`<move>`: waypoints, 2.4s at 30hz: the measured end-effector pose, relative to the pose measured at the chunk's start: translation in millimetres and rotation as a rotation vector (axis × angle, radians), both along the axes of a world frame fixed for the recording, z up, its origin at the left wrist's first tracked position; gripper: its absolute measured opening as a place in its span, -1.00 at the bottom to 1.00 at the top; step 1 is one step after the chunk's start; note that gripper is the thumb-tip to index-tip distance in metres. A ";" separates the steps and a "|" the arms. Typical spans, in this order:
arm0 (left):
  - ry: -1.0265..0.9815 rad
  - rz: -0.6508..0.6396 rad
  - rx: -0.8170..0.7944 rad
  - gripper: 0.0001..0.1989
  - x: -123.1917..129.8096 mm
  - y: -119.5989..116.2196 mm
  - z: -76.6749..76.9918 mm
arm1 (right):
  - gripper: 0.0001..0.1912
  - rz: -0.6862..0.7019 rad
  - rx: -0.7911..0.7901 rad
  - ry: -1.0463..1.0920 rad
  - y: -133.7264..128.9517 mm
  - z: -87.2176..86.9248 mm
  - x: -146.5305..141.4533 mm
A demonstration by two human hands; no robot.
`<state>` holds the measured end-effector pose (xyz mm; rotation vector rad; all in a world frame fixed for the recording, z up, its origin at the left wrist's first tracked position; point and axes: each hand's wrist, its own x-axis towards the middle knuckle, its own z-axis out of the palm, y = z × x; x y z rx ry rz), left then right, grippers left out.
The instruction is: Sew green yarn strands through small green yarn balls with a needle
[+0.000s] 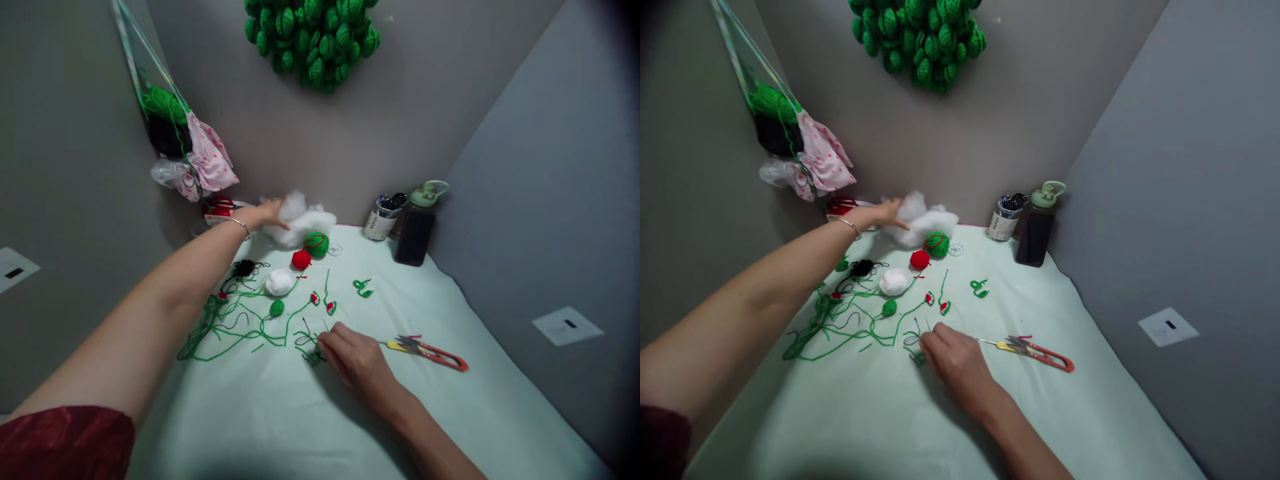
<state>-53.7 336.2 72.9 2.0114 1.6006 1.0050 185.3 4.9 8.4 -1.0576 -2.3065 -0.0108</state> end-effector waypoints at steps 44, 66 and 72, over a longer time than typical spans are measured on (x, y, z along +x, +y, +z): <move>-1.349 -0.216 -0.707 -0.93 41.1 -313.2 -44.1 | -0.69 0.069 -0.803 0.808 -12.6 23.4 -12.0; -1.069 -0.324 -0.507 -0.57 40.5 -321.8 -46.0 | -0.70 0.077 -0.761 0.772 -6.6 15.1 -12.8; -0.835 -0.315 -0.355 -0.54 34.9 -313.4 -58.1 | -0.65 0.075 -0.814 0.926 -6.7 15.0 -15.2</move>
